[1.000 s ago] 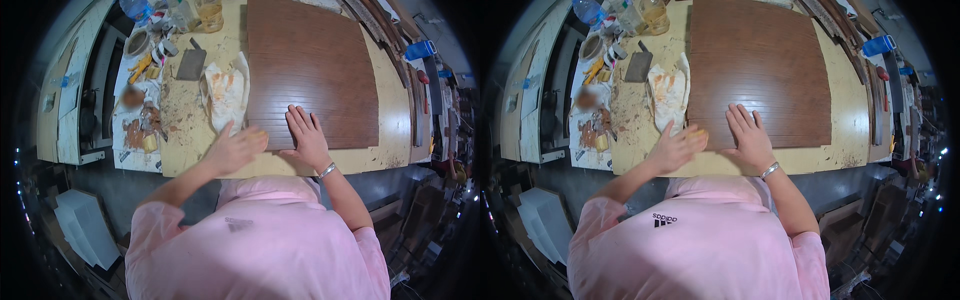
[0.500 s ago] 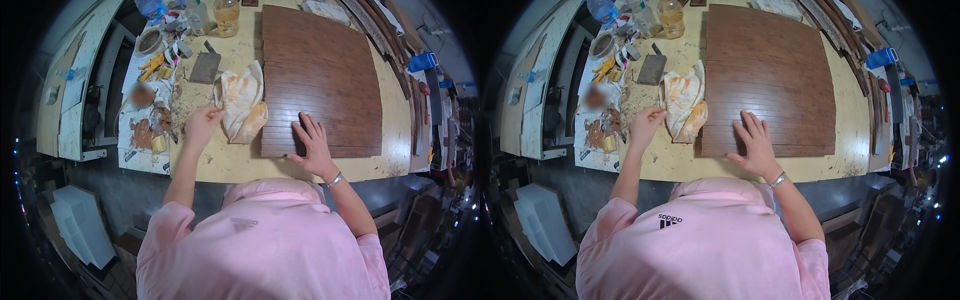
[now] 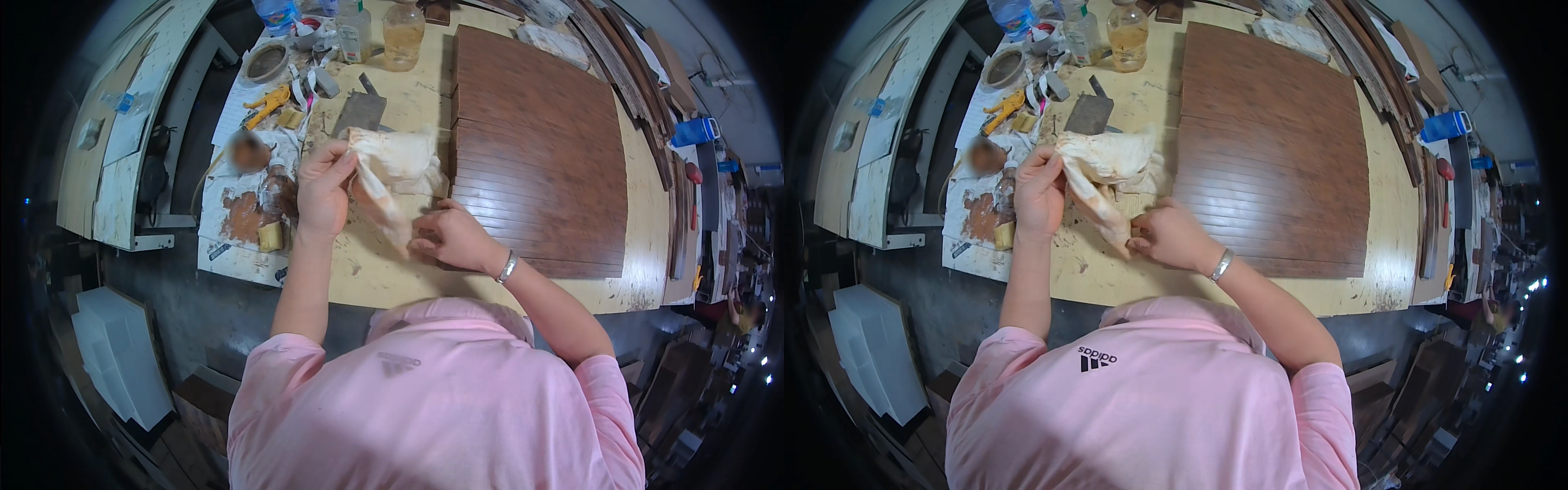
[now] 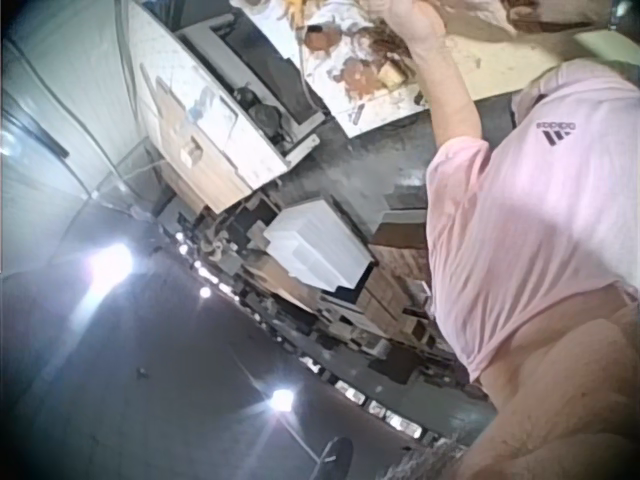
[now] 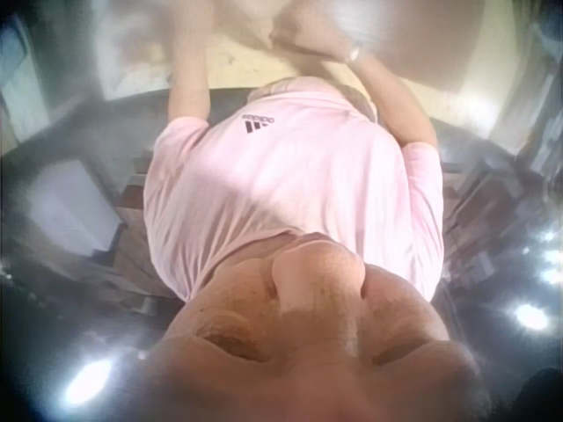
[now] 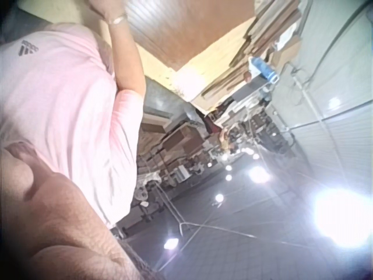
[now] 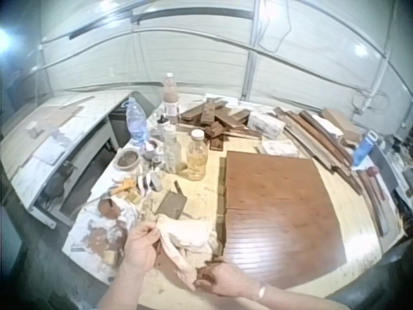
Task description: The person applies a liquid from a bottle onto a cloth and uses it to wipe and polish wood panels on a workbench.
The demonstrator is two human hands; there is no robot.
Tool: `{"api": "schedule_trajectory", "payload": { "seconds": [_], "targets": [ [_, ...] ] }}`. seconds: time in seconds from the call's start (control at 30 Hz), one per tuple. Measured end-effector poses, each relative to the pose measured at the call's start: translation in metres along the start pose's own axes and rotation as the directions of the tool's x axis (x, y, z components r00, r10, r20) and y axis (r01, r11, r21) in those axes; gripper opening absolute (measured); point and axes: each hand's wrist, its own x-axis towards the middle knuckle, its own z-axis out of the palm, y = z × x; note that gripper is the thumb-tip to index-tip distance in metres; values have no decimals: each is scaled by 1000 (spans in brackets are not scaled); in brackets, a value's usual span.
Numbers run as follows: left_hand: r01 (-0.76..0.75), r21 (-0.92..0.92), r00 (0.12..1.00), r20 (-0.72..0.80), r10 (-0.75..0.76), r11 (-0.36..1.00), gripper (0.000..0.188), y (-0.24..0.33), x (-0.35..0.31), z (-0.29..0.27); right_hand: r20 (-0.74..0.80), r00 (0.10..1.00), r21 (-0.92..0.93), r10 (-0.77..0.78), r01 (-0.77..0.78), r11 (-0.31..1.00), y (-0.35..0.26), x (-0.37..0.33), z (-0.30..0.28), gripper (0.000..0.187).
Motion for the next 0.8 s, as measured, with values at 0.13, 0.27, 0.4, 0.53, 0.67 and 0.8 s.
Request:
{"api": "schedule_trajectory", "payload": {
  "seconds": [0.13,0.27,0.4,0.53,0.67,0.8],
  "targets": [
    [64,-252,998,31,-58,966,7,6,-3,3,-107,956,812,273,-75,579,14,12,5,45],
    [120,-378,993,44,-112,918,7,1,-17,21,-40,898,999,438,41,7,2,28,-20,34],
    [152,-245,976,189,-107,957,5,-20,-39,14,-208,822,974,531,123,191,12,28,-33,21],
    [-125,638,874,434,-220,760,10,-6,-51,9,-374,802,804,466,30,594,57,6,-51,15],
    [101,928,837,116,-535,358,8,19,-47,32,-470,737,883,486,398,250,45,-18,-67,12],
    [-292,762,950,303,79,578,34,6,-24,30,-401,868,914,293,401,63,36,-33,-72,18]
  ]
}}
